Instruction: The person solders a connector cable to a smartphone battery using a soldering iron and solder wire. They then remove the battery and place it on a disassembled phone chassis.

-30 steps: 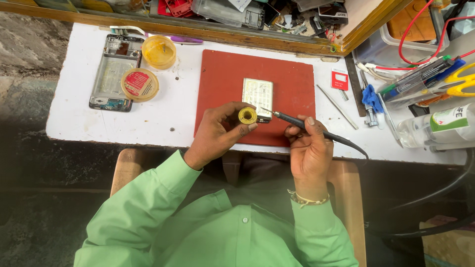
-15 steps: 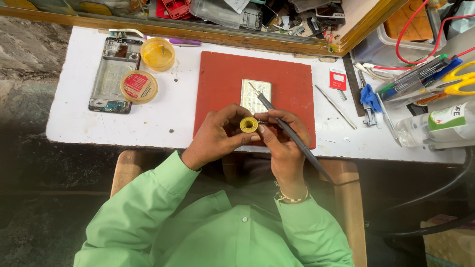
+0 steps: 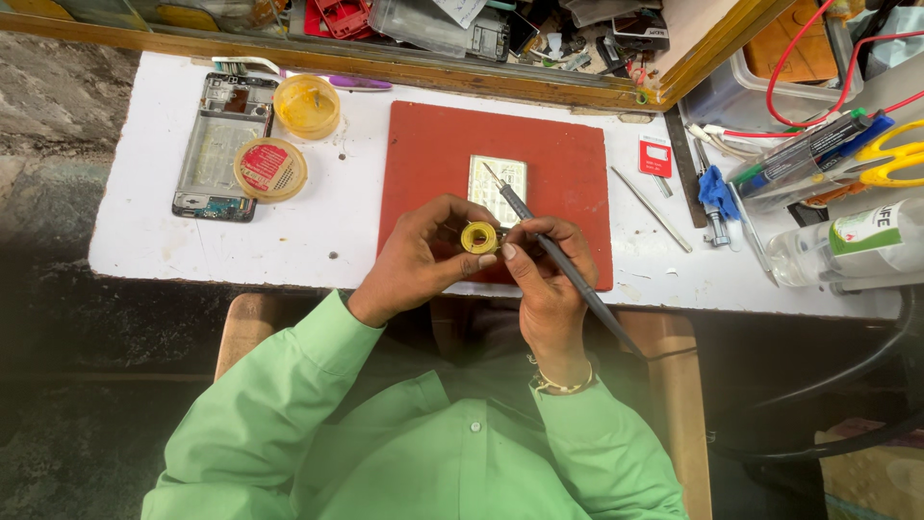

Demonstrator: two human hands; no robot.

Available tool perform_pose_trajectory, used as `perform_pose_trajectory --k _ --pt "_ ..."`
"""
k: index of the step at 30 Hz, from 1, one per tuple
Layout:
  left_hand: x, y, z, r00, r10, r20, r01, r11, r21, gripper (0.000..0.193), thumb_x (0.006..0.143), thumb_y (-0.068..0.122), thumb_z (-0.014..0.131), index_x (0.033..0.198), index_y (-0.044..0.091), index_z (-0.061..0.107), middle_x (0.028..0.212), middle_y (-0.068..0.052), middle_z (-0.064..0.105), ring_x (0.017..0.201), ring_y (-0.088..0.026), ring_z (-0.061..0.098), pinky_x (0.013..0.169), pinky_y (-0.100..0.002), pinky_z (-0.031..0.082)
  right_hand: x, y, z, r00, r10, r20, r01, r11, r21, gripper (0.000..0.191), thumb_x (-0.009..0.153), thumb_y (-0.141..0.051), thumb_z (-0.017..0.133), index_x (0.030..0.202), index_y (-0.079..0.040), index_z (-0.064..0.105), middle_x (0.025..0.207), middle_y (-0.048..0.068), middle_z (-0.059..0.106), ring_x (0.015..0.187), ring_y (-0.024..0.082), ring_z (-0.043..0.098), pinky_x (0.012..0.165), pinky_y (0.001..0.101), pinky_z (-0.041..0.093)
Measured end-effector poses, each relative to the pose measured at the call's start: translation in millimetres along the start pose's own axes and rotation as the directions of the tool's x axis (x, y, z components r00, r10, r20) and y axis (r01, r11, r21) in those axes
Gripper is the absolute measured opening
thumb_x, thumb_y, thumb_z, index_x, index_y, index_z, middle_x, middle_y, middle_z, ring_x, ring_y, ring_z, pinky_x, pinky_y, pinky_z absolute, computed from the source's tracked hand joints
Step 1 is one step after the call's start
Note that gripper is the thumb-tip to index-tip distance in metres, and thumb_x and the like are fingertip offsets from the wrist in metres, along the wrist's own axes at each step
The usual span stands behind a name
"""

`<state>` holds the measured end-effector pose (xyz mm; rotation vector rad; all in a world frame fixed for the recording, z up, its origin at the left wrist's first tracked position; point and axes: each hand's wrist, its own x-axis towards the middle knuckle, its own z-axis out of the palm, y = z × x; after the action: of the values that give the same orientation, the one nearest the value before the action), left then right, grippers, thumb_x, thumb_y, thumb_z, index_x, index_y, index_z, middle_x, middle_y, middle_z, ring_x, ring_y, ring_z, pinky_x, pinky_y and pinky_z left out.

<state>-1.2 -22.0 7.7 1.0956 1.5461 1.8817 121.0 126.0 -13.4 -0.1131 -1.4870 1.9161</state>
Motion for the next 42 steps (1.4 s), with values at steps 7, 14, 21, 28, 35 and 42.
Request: perform_pose_trajectory --k 7,14,21,28,35,42 --pt "1 -10 -3 1.0 -0.017 0.023 0.021 0.983 -0.181 0.038 0.09 0.003 0.074 0.125 0.002 0.061 0.115 -0.004 0.07 0.106 -0.012 0.07 0.095 -0.031 0.059 -2 0 1 0.999 -0.047 0.019 0.046 0.998 0.042 0.027 0.101 0.008 0.067 0.125 0.0 0.058 0.113 0.01 0.068 0.105 0.014 0.066 0.098 0.0264 0.056" --pt "-1 -8 -5 0.996 0.088 -0.005 -0.088 0.994 0.057 0.031 0.087 0.006 0.075 0.117 0.001 0.072 0.108 -0.005 0.07 0.092 -0.011 0.068 0.082 -0.026 0.057 -7 3 -2 0.999 -0.046 0.017 0.046 0.999 -0.003 0.032 0.096 0.014 0.07 0.122 0.0 0.057 0.11 0.013 0.07 0.097 0.013 0.067 0.086 0.0244 0.056" --pt "-1 -5 -1 0.989 0.06 -0.133 -0.053 0.997 0.051 0.026 0.087 0.008 0.079 0.111 0.001 0.072 0.103 -0.003 0.067 0.086 -0.009 0.063 0.075 -0.025 0.052 -6 -13 -28 0.995 0.039 -0.092 -0.011 0.959 0.282 0.028 0.104 -0.009 0.058 0.127 0.007 0.059 0.099 0.018 0.071 0.092 0.025 0.069 0.09 0.041 0.058" --pt "-2 2 8 0.981 0.143 -0.132 -0.097 0.948 0.303 0.026 0.086 0.007 0.079 0.111 0.004 0.072 0.099 -0.005 0.068 0.083 -0.013 0.064 0.073 -0.026 0.053 -40 -34 -66 0.989 -0.012 -0.148 0.03 0.993 0.117 0.035 0.108 -0.014 0.056 0.134 0.01 0.061 0.101 0.02 0.071 0.094 0.028 0.068 0.086 0.0393 0.056" --pt "3 6 18 0.973 0.148 -0.178 -0.055 0.895 0.443 0.022 0.085 0.003 0.075 0.106 0.003 0.071 0.1 -0.008 0.066 0.086 -0.019 0.071 0.074 -0.029 0.061 -44 -27 -84 0.965 -0.246 -0.094 0.218 0.946 -0.239 0.026 0.102 -0.001 0.065 0.125 0.011 0.067 0.1 0.021 0.071 0.092 0.026 0.071 0.091 0.0346 0.059" --pt "3 5 22 0.974 0.12 -0.193 -0.013 0.876 0.482 0.019 0.087 0.002 0.074 0.105 0.002 0.071 0.1 -0.008 0.064 0.084 -0.02 0.07 0.072 -0.028 0.062 -31 -34 -74 0.977 -0.209 0.034 0.206 0.902 -0.38 0.018 0.096 0.005 0.066 0.114 0.005 0.066 0.1 0.017 0.071 0.095 0.021 0.072 0.088 0.0293 0.059"
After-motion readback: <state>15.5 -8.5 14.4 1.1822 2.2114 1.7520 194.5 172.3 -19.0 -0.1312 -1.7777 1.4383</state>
